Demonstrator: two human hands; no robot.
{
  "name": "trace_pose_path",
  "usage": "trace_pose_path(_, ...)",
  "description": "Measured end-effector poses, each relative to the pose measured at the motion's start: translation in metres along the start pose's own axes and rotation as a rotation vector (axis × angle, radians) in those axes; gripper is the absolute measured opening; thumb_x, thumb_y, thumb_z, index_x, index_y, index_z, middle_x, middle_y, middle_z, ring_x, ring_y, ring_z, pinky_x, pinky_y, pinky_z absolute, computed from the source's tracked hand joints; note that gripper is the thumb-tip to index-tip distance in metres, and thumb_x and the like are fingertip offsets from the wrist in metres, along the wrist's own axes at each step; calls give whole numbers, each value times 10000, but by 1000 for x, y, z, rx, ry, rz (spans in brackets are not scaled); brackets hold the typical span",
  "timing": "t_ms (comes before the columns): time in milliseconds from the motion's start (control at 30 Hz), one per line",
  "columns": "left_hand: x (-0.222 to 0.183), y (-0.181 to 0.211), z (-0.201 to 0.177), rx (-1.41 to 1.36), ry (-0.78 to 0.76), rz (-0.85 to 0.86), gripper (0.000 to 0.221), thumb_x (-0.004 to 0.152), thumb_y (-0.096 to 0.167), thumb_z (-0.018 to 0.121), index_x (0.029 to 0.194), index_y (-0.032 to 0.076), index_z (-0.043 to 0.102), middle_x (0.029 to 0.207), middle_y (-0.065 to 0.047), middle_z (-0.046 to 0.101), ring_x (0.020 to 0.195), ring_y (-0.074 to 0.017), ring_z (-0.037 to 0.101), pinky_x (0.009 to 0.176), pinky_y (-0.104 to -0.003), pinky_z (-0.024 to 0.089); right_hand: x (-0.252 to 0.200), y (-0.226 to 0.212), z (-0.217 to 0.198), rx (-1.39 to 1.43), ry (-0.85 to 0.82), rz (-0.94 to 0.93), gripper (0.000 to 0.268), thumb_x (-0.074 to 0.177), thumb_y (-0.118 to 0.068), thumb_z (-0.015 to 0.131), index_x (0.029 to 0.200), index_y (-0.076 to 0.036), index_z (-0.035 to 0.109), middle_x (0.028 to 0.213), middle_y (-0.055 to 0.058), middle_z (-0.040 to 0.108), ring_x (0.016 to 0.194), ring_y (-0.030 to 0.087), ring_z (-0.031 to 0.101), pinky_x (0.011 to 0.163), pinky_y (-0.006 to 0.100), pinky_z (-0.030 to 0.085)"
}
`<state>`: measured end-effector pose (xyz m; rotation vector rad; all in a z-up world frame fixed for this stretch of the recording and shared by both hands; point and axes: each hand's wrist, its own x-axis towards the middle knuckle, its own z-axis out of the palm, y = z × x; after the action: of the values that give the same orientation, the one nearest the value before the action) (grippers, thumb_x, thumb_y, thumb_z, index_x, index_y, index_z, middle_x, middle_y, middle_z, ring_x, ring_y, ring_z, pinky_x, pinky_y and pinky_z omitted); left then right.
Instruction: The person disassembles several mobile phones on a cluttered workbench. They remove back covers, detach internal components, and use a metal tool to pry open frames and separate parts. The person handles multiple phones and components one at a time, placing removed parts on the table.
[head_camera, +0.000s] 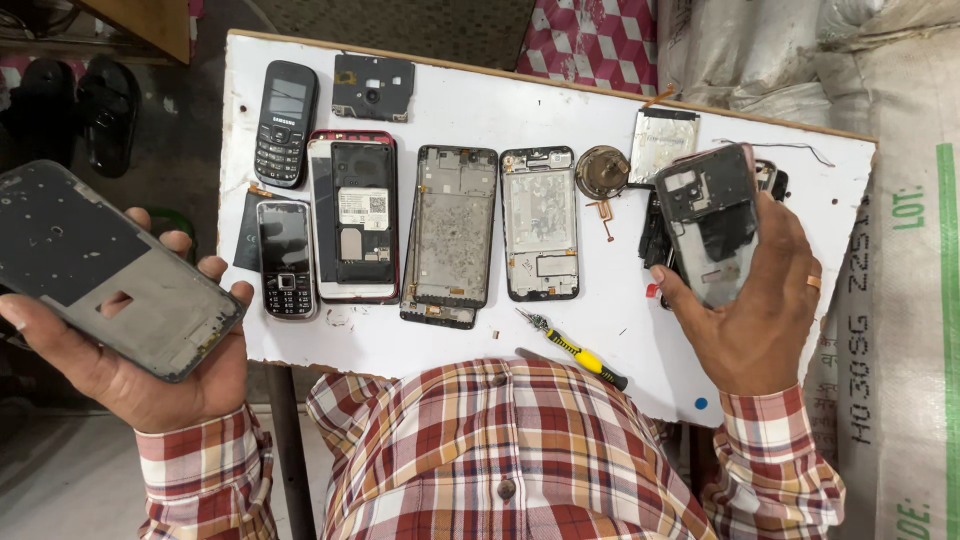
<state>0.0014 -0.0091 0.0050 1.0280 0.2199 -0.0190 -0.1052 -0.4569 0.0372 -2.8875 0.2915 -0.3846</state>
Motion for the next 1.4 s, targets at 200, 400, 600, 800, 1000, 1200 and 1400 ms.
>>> trace_pose_path(200,0,-6,4,-47,-26,-11,820,990,711,508,1419,12,517,1115,-120,644,978,-269,708,850,-454,635,-1,-1,-5,33,-33,17,1082,774,-358,942,1589,11,335,1477,321,505,1325,474,538,1115,556,423)
trace_pose_path(400,-1,-4,6,-45,-20,-24,828,982,714,504,1425,14,509,1118,-119,639,990,-273,703,861,-460,637,-4,16,-5,121,-14,169,941,780,-177,866,1582,-50,390,1383,273,615,1189,427,651,999,541,535)
trace_pose_path(600,-1,-6,6,20,-22,-7,848,976,736,509,1428,19,506,1129,-116,631,993,-259,676,880,-459,628,-10,69,-32,1638,-67,463,866,881,-334,773,1593,-39,378,1368,233,540,1217,335,626,908,488,532)
trace_pose_path(800,1,-8,3,76,-40,-27,876,961,766,518,1458,45,480,1166,-94,615,1031,-247,653,913,-466,615,-18,77,-29,2290,3,449,772,951,-387,615,1619,-116,341,1429,277,491,1161,417,629,874,480,524)
trace_pose_path(1000,0,-5,-6,55,-65,-20,901,971,758,533,1507,38,452,1212,-105,590,1082,-253,645,926,-444,590,-22,82,-29,2245,26,454,754,979,-383,624,1618,-89,352,1418,285,490,1167,421,643,854,474,549)
trace_pose_path(1200,1,-5,-6,71,-82,-20,893,965,764,531,1487,43,459,1199,-98,592,1076,-249,647,942,-456,614,-37,103,-37,652,101,510,633,1037,-178,621,1617,-43,406,1357,242,637,1156,289,677,923,379,583)
trace_pose_path(1400,1,-5,-1,77,-75,-21,889,967,777,529,1464,42,469,1186,-94,594,1053,-242,642,921,-451,604,-40,93,-29,285,54,231,608,1020,-117,770,1539,-16,472,1376,236,637,1280,274,657,1061,365,569)
